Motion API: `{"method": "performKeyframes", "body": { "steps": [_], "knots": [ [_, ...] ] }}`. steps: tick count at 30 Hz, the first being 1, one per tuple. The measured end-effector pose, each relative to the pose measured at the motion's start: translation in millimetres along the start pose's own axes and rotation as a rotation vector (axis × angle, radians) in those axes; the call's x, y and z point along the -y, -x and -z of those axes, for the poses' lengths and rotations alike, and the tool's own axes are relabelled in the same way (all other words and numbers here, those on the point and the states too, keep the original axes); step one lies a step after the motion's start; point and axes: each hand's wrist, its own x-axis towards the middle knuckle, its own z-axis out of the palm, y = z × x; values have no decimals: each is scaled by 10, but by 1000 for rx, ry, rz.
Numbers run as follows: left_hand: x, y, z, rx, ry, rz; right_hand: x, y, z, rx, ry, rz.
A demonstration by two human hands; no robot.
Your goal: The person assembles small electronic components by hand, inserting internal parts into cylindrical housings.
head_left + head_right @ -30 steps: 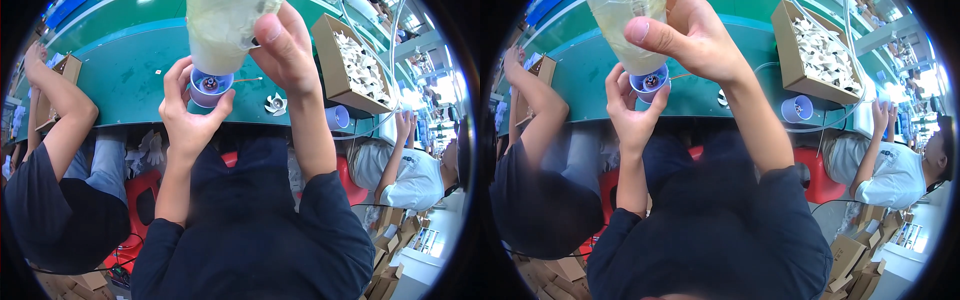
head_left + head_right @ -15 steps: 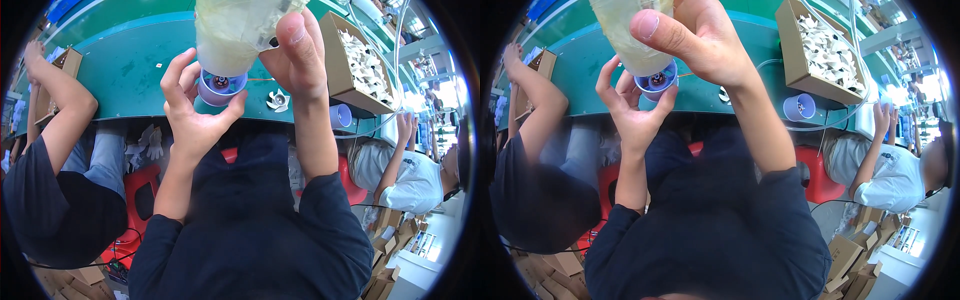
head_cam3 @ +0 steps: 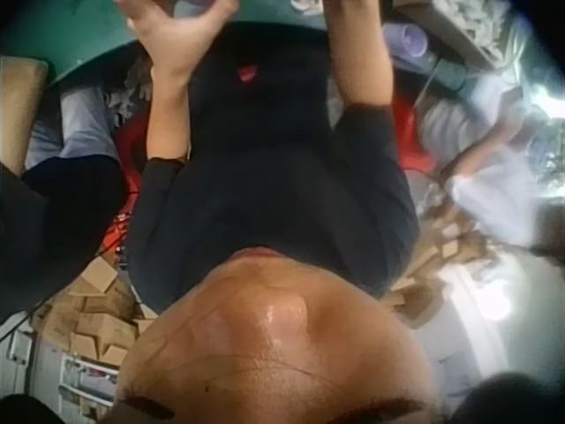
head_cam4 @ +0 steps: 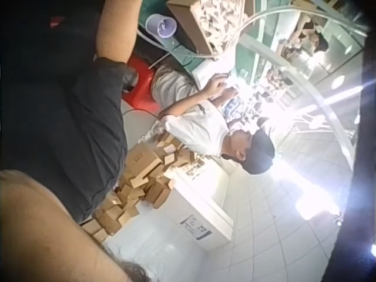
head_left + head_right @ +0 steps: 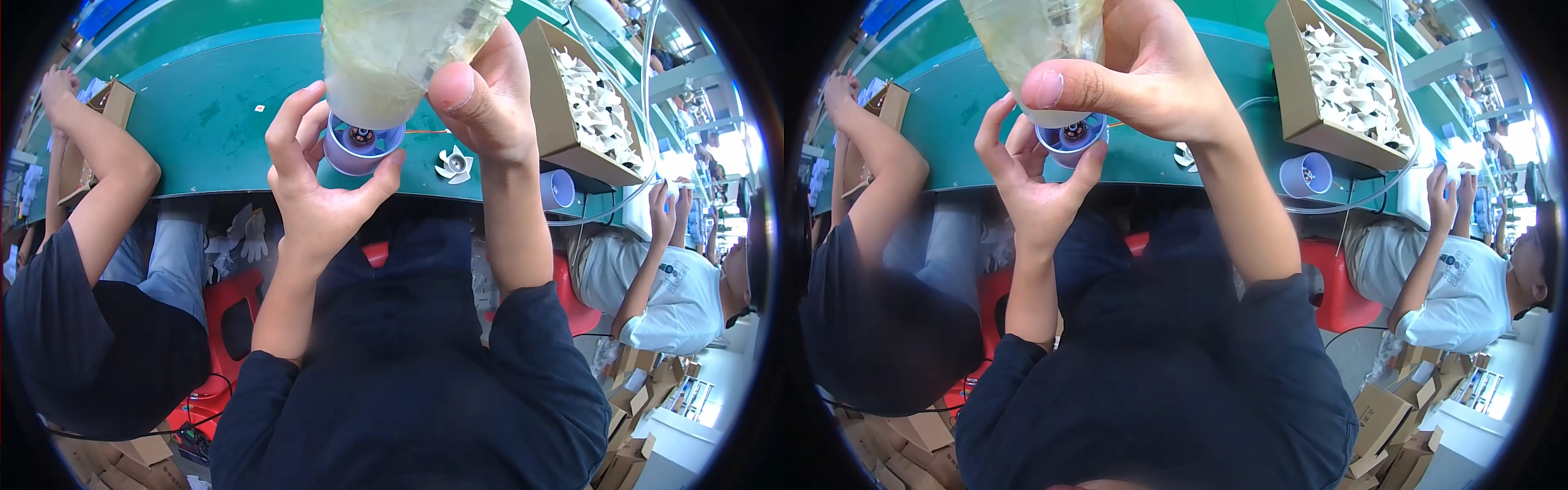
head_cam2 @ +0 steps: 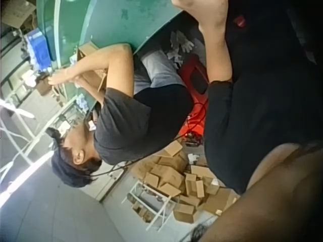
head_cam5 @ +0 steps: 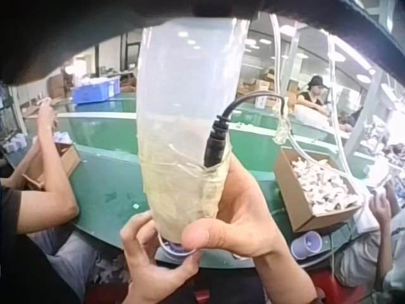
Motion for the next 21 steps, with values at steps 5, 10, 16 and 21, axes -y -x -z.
{"method": "performKeyframes", "body": {
  "steps": [5, 10, 16, 21],
  "knots": [
    [9, -3, -23, -1, 8, -2, -15, 2, 37, 2, 3, 7],
    [17, 2, 0, -1, 27, 6, -75, -17, 19, 31, -4, 55],
    [9, 18, 31, 4, 44, 8, -131, -12, 29, 23, 9, 75],
    [7, 39, 50, -5, 52, 19, -140, 5, 5, 28, 6, 83]
  ]
}}
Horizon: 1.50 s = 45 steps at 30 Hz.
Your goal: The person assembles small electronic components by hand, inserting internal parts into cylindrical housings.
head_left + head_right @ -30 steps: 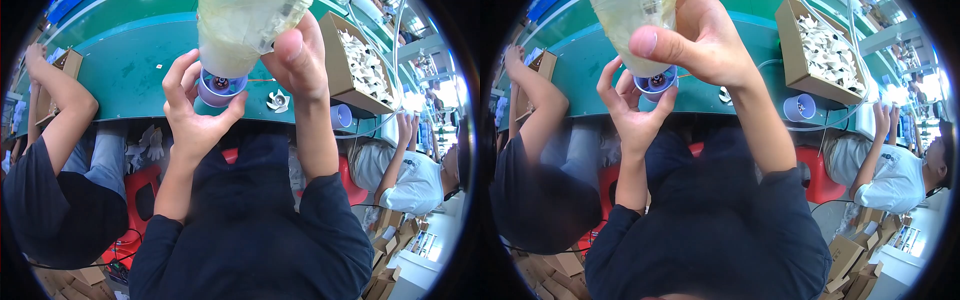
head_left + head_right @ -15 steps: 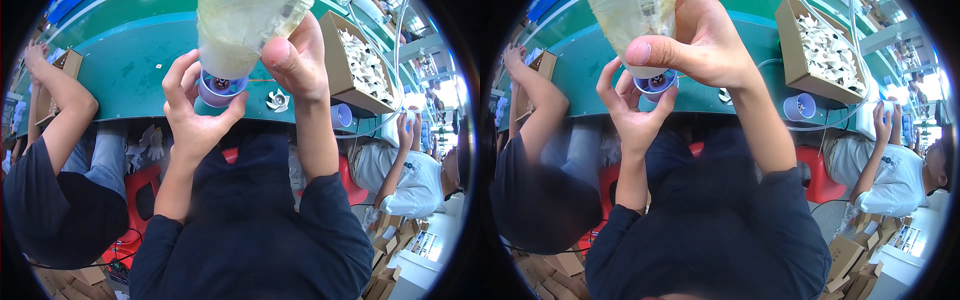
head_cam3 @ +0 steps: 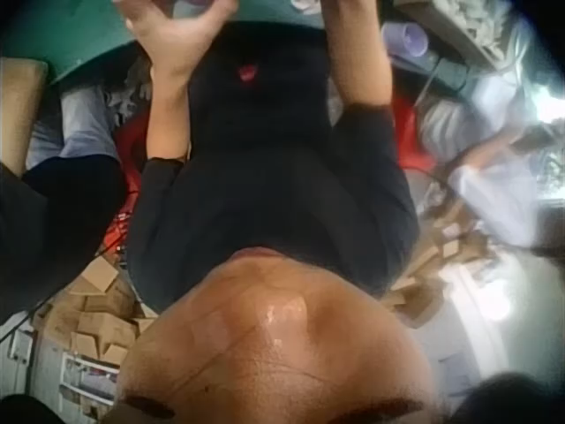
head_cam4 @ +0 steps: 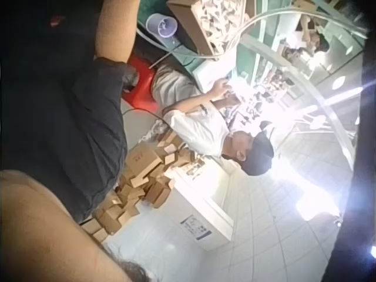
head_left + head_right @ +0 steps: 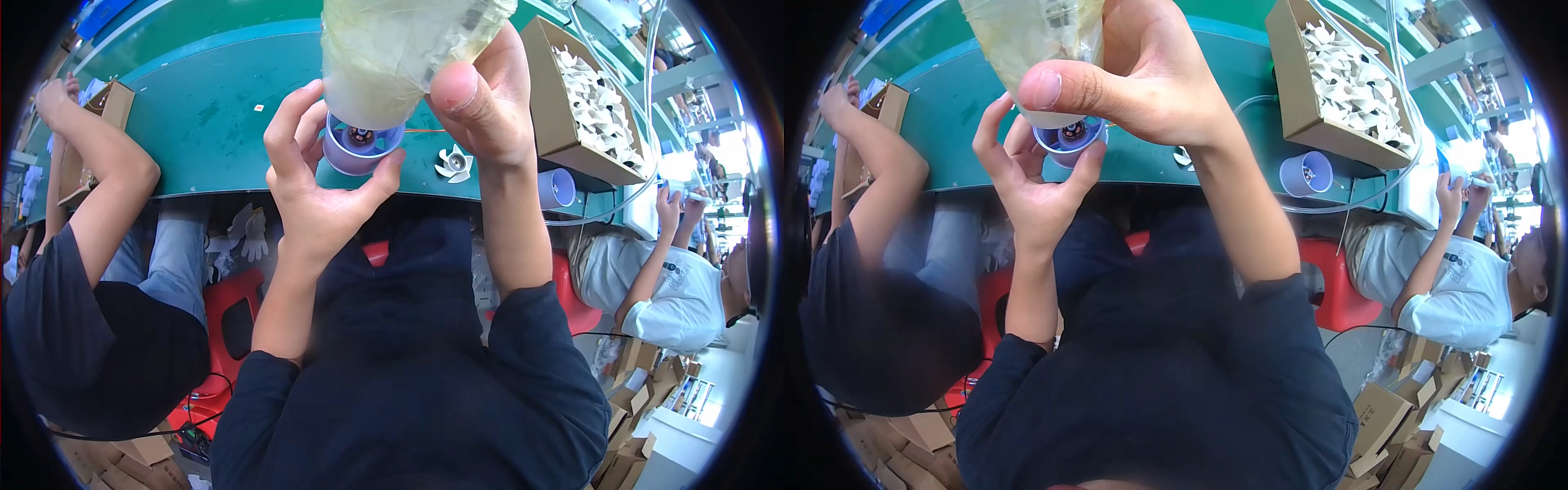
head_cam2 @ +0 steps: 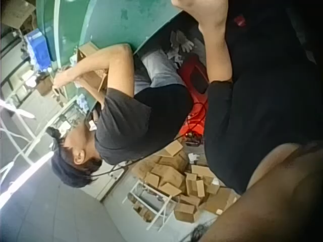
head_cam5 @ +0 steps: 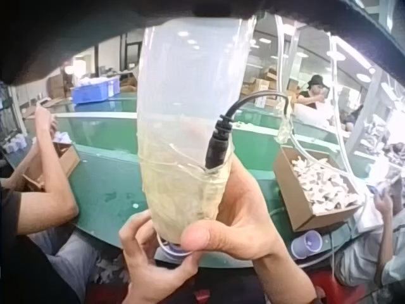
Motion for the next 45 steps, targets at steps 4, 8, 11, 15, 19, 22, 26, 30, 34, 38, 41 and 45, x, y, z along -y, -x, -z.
{"method": "performKeyframes", "body": {
  "steps": [4, 8, 11, 15, 19, 22, 26, 30, 34, 38, 41, 45],
  "knots": [
    [8, 2, 16, 1, -7, -7, 73, 17, -100, -60, 11, -45],
    [6, 0, 5, 3, -11, -4, -81, 10, 83, -3, 14, 34],
    [7, -1, -5, 2, -4, -3, -174, 30, 228, 192, 79, 326],
    [26, 1, 5, -1, -8, -2, -64, -6, 67, 29, 45, 66],
    [40, 6, 21, -2, -24, -11, -55, -2, 27, 12, 18, 54],
    [38, 2, 25, 1, -23, -17, -45, -10, -3, 17, 2, 35],
    [38, 12, 37, 8, -15, -17, 62, 2, -131, -25, -16, -9],
    [56, 44, 42, 11, -21, 18, 54, 4, -157, -39, -24, -21],
    [69, 157, 72, 7, -19, 140, 85, 60, -89, -33, 75, 24],
    [69, 340, 186, -8, -35, 274, 156, 379, 325, -125, 576, 189],
    [139, 477, 276, -14, -42, 290, 72, 899, 523, -197, 1280, -92],
    [85, 550, 305, 90, -53, 320, -128, 1274, 475, -226, 1578, -208]
  ]
}}
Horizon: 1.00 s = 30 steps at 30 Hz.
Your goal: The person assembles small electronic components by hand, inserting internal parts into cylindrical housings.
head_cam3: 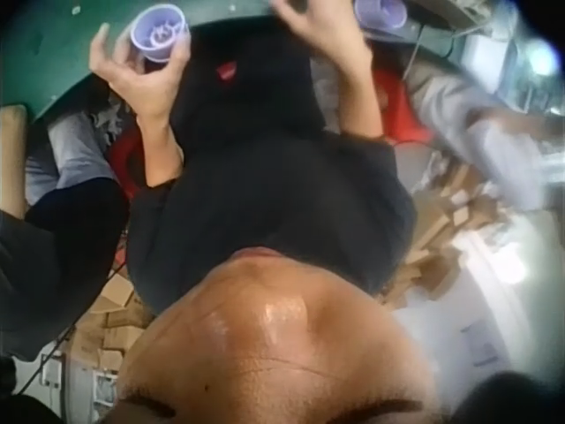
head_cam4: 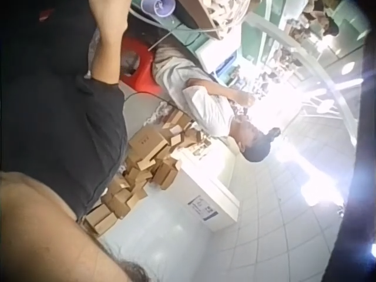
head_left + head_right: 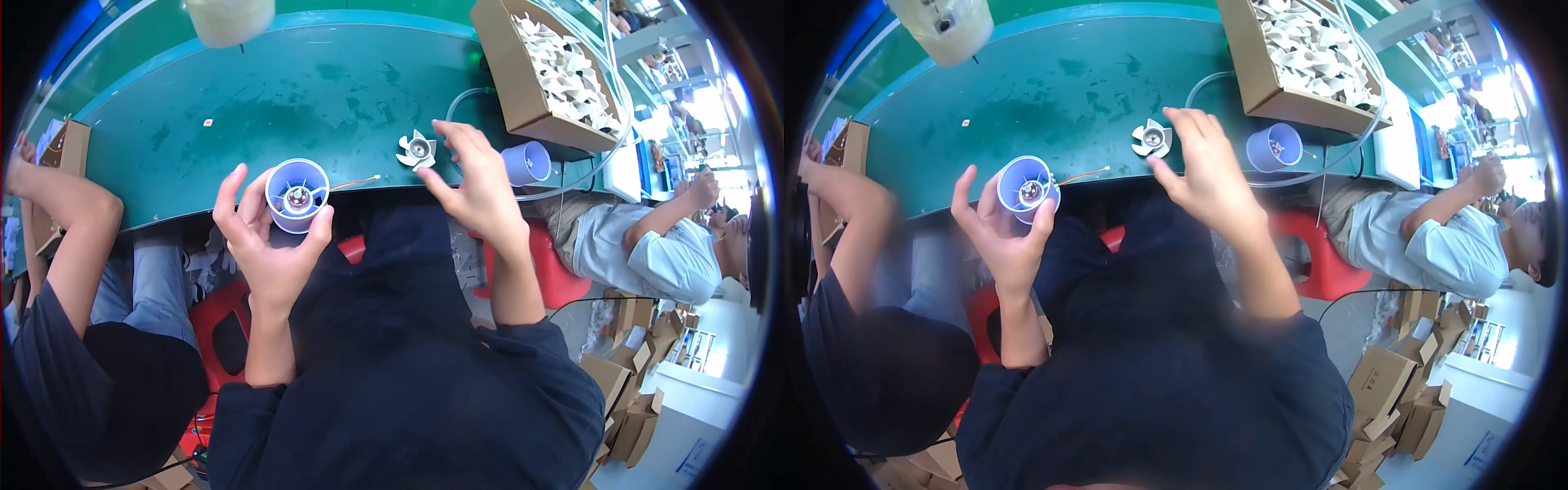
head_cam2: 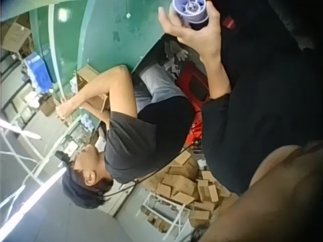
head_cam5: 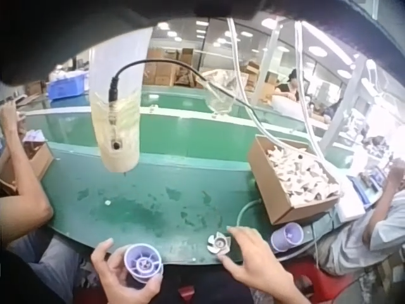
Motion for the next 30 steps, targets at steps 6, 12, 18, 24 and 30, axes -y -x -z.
{"method": "performKeyframes", "body": {
  "steps": [6, 12, 18, 24, 30],
  "knots": [
    [-104, 16, -76, 60, 30, 18, -128, 40, -184, -40, -77, -29],
    [-154, 16, -28, 332, 29, 70, -74, -42, -114, -39, -187, -66],
    [-287, -45, -257, 394, -16, -195, 121, -84, -3, 41, -789, -70],
    [-300, -35, -285, 413, -59, -264, 139, -97, 17, 76, -946, -44],
    [-292, -3, -324, 373, -67, -228, 154, -80, -10, 55, -1158, -137]
  ]
}}
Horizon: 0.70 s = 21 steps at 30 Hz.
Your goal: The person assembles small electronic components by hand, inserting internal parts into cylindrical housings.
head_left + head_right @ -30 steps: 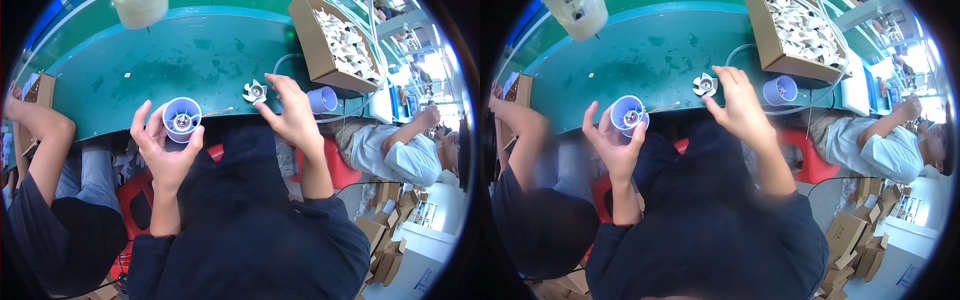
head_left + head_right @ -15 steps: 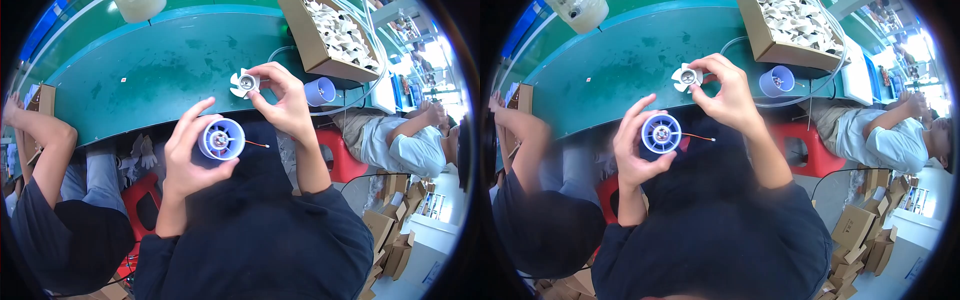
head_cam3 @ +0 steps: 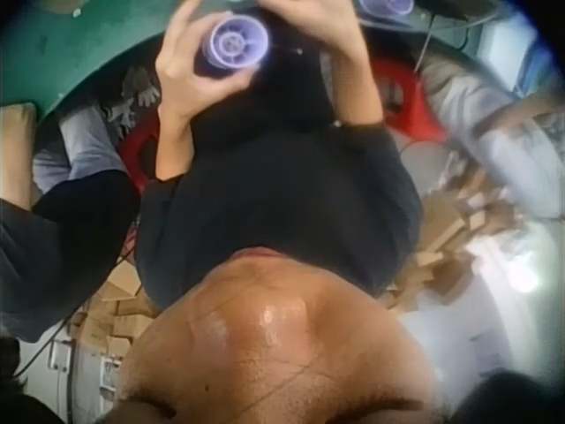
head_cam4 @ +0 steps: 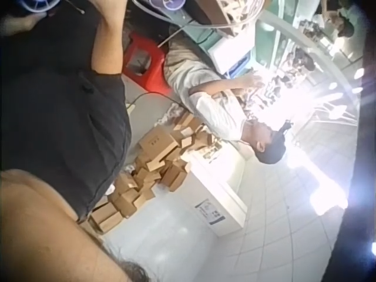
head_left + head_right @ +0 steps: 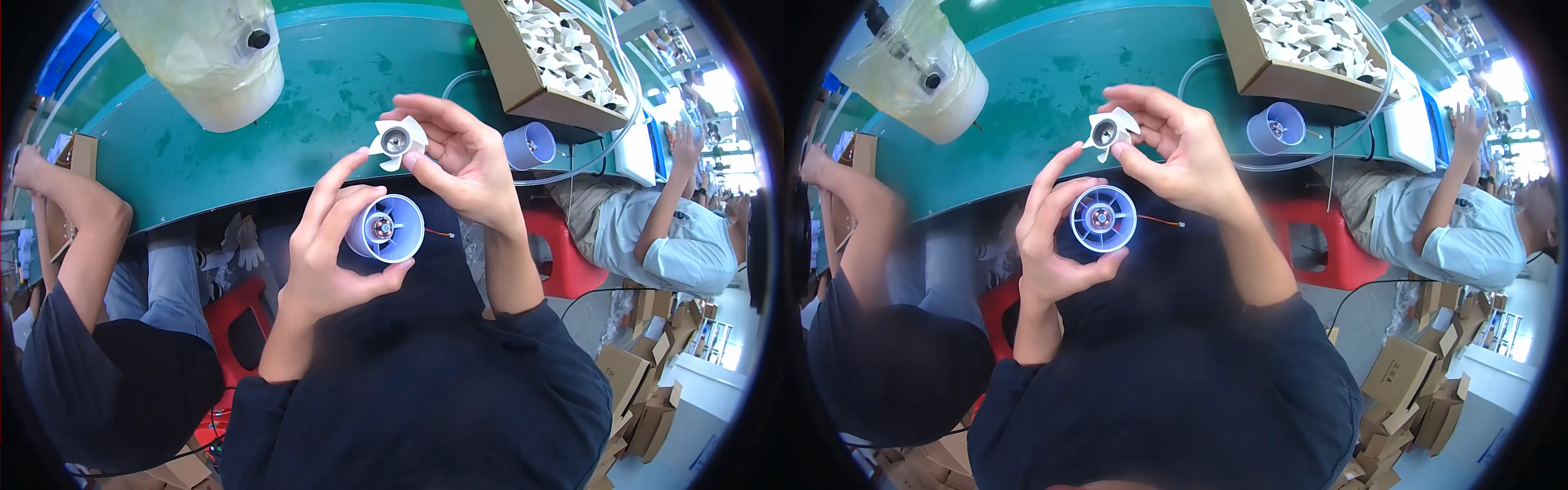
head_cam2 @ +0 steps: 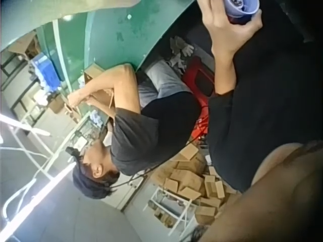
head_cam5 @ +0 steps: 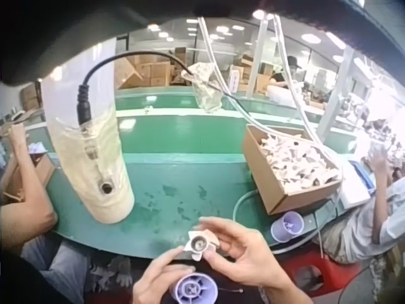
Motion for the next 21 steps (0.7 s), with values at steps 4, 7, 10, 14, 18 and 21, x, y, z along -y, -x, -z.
{"method": "performKeyframes", "body": {
  "steps": [4, 7, 10, 14, 18, 21],
  "knots": [
    [-21, 4, -8, -6, 7, -1, -8, 17, 15, -8, -160, -58],
    [-25, 4, 10, 4, -9, -23, -60, 33, 32, 8, -189, -39],
    [-29, 0, 34, 28, -48, -64, -91, 41, 39, 31, -170, 12],
    [-44, 4, 41, 43, -84, -95, -73, 50, 25, 59, -52, 81],
    [-65, 23, 20, 51, -72, -78, -58, 55, -2, 30, 6, 85],
    [-73, 41, 9, 43, -25, -57, -88, 45, 23, 40, 67, 116]
  ]
}}
